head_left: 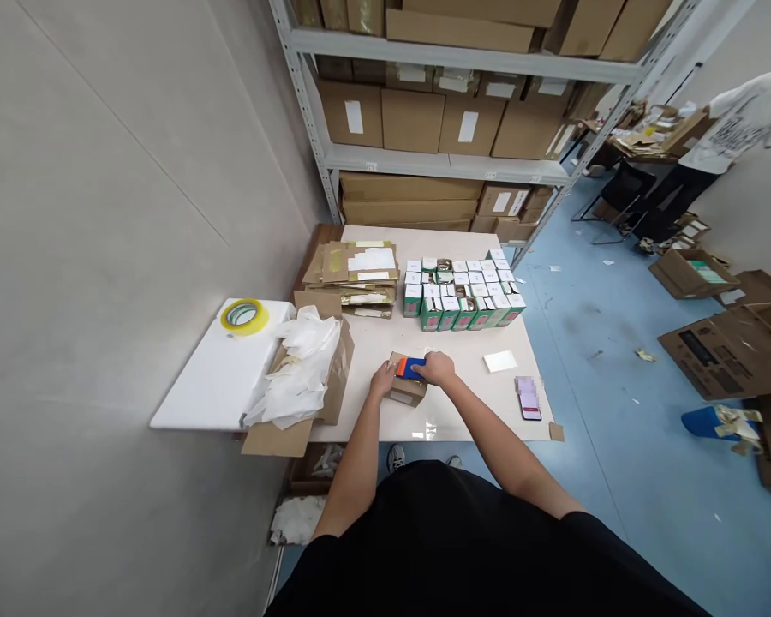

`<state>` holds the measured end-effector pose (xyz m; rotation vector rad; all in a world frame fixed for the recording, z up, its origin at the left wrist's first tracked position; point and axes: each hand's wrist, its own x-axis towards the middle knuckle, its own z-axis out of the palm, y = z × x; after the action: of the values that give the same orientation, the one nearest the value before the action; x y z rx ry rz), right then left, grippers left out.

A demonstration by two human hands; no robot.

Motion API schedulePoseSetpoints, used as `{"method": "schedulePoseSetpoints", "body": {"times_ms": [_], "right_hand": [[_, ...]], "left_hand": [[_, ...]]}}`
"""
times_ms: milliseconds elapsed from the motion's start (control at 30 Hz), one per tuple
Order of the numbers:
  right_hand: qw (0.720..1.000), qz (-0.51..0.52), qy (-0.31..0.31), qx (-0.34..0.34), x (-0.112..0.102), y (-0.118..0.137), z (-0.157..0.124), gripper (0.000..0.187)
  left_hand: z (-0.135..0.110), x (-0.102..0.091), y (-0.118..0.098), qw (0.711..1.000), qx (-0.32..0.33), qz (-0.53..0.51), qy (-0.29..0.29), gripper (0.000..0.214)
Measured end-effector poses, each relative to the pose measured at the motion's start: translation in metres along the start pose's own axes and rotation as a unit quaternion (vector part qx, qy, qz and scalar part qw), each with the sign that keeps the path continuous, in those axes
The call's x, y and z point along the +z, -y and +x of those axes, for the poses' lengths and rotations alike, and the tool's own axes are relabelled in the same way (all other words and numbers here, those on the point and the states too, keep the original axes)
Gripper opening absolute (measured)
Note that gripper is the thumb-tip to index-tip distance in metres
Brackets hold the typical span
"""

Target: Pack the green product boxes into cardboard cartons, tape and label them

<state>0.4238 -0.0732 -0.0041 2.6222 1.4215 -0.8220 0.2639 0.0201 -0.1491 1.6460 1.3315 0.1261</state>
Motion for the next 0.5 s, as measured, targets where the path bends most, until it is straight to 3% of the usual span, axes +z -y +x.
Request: {"method": "schedulePoseSetpoints", "body": {"times_ms": [100,200,333,500], "right_hand": [[1.0,0.004,-0.002,0.006,-0.003,-0.008,0.002,0.056],[1.0,0.008,-0.007,0.018,-0.007,-0.027,0.002,0.054],[0.999,-0.001,-0.013,0.035,-0.016,-0.073,-0.006,0.049],[0.998,0.001,-0.017,0.067,-0.022,-0.15,-0.027,0.051]], "left_hand": [[-0.001,0.006,-0.006,0.999,0.011,0.036,0.005,0.05],[-0.008,0.027,-0.019,0.998,0.003,0.061,-0.003,0.051],[-0.023,0.077,-0.047,0.997,0.011,0.075,0.0,0.054],[-0.044,0.138,-0.09,0.993,0.03,0.115,0.024,0.056]]}}
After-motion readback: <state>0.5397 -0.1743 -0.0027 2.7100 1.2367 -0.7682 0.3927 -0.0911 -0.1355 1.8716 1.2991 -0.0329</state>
